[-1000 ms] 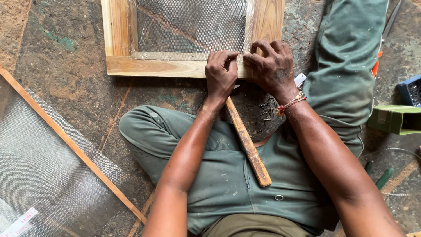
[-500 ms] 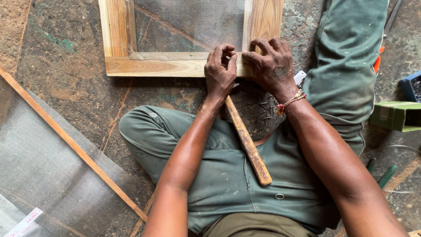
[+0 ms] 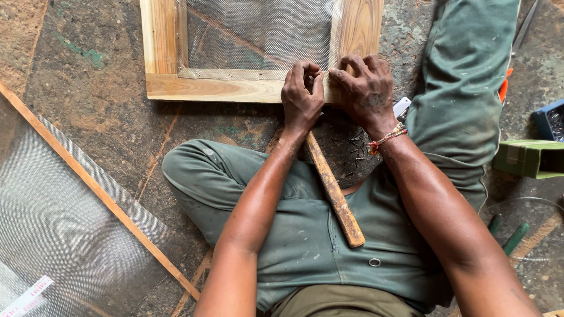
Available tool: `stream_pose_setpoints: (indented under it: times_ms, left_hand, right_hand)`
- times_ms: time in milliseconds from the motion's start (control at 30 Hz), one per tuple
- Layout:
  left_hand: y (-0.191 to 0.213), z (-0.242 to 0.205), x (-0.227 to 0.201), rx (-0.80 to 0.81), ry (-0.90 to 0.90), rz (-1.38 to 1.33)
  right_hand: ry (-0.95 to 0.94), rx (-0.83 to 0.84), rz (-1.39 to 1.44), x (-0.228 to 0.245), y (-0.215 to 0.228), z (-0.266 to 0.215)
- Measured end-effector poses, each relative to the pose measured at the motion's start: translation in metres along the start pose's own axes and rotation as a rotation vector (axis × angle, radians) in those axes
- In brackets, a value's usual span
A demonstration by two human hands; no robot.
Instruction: The person sits on the floor and attaches a mesh screen to a wooden frame using a hammer and nails. They repeatedly position nails along the frame edges and hammer them in to secure the screen.
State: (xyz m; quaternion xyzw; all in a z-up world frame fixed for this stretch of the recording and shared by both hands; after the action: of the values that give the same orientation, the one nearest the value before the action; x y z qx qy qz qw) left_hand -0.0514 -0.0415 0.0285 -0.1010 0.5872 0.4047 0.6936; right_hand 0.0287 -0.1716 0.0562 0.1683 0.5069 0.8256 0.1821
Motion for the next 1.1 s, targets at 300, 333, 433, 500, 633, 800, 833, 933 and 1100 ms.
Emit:
stream_pose_setpoints:
  times_ms: [300, 333, 433, 500, 633, 800, 833, 933, 1100]
  left_hand:
    - [-0.005, -0.003, 0.006, -0.016, -0.082, 0.073]
    - [-0.006, -0.005, 0.007, -0.019, -0.091, 0.086]
    - [-0.007, -0.005, 0.011, -0.018, -0.109, 0.103]
    - [-0.007, -0.005, 0.014, -0.019, -0.112, 0.09]
    - [-0.008, -0.002, 0.017, -0.027, -0.125, 0.058]
    - [-0.009, -0.008, 0.018, -0.047, -0.166, 0.121]
    - [-0.009, -0.008, 0.018, -0.048, -0.167, 0.108]
    - [-0.01, -0.007, 0.018, -0.046, -0.171, 0.077]
    - [-0.01, -0.01, 0.02, -0.063, -0.174, 0.056]
  right_hand:
    - [-0.153, 0.232, 0.287, 0.027, 0.035, -0.034]
    - [-0.187, 0.354, 0.428, 0.04, 0.038, -0.05]
    - [-0.505, 0.829, 0.795, 0.079, 0.029, -0.1]
    - [-0.755, 0.908, 1.117, 0.094, 0.033, -0.118]
    - [-1.035, 0.833, 1.367, 0.079, 0.066, -0.128]
    - [-0.983, 0.669, 1.034, 0.045, 0.125, -0.125]
    - [-0.947, 0.603, 0.971, 0.041, 0.133, -0.118]
    - [-0.847, 0.453, 0.794, 0.034, 0.146, -0.093]
    - [-0.394, 0.258, 0.474, 0.039, 0.149, -0.05]
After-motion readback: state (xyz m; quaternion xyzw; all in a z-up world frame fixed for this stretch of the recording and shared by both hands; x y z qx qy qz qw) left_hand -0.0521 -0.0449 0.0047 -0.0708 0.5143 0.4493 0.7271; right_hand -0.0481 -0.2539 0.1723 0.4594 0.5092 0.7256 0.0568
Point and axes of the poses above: each hand's wrist, its own z-axis towards the middle knuckle, its own y-axis out of the back of the hand, x = y × z, the point moved 6 cm from there along z, towards the middle knuckle, and after that the axes turned 7 degrees about -z, right-handed, at the moved point
